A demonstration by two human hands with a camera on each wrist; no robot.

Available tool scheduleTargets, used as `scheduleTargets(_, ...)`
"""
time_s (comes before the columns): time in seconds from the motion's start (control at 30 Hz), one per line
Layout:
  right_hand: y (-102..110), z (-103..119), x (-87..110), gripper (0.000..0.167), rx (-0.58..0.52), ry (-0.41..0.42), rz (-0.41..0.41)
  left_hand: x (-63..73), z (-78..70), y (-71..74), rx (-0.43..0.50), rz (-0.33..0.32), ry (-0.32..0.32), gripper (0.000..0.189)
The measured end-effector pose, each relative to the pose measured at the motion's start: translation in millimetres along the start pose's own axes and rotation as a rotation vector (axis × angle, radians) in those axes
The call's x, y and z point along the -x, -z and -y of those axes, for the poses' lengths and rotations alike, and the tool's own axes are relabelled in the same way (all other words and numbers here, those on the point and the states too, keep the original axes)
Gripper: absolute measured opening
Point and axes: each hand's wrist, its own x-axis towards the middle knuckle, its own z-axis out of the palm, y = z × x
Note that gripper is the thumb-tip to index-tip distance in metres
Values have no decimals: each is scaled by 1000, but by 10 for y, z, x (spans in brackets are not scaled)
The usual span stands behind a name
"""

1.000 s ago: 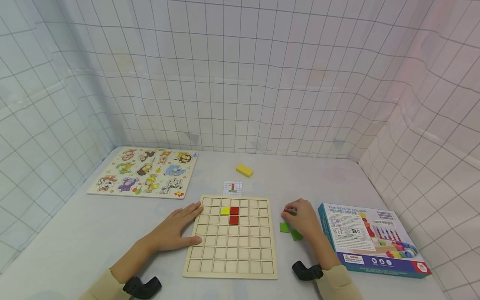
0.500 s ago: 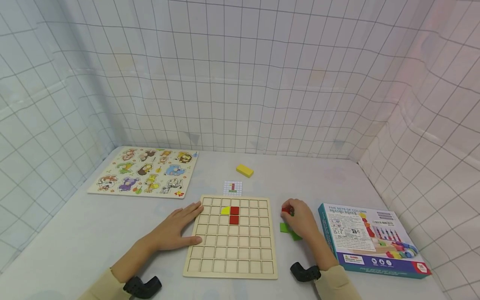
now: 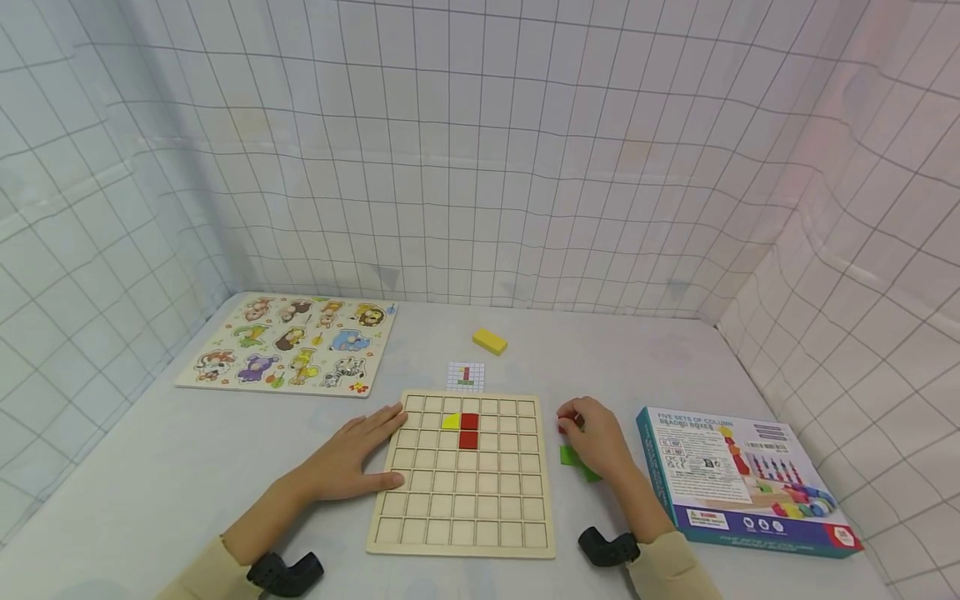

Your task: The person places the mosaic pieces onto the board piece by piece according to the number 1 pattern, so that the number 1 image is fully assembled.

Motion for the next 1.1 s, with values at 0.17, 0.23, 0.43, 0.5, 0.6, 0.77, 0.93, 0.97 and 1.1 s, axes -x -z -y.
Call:
scheduleTargets(0.17, -2, 30, -6, 5, -15, 42, -4, -1, 13, -12, -2, 3, 3, 93)
scheduleTargets(0.23, -7, 49, -5, 5, -21, 64, -7, -2, 18, -16, -3, 4, 5, 93)
scheduleTargets(0.43, -45, 143, -18, 5, -31, 93, -5, -2, 15, -14, 0, 4, 2, 93)
scheduleTargets(0.5, -61, 174, -20, 5, -35, 99, 5, -1, 14, -12, 1, 3, 0, 93)
scheduleTargets(0.6, -86, 225, -23, 6, -45, 110, 24, 0, 9, -11, 3, 2, -2, 92)
scheduleTargets(0.77, -125, 315, -22, 7, -61, 133, 46, -8, 8, -21, 5, 3, 0, 93)
scheduleTargets(0.93, -182, 404, -19, 8, -80, 153, 58, -10, 14, -23, -1, 7, -5, 93)
scheduleTargets(0.97, -196, 421, -20, 8, -83, 154, 62, -10, 16, -24, -1, 4, -7, 93)
scheduleTargets(1.1, -255, 481, -24, 7, -92, 151, 93, -5, 20, -20, 1, 8, -1, 93)
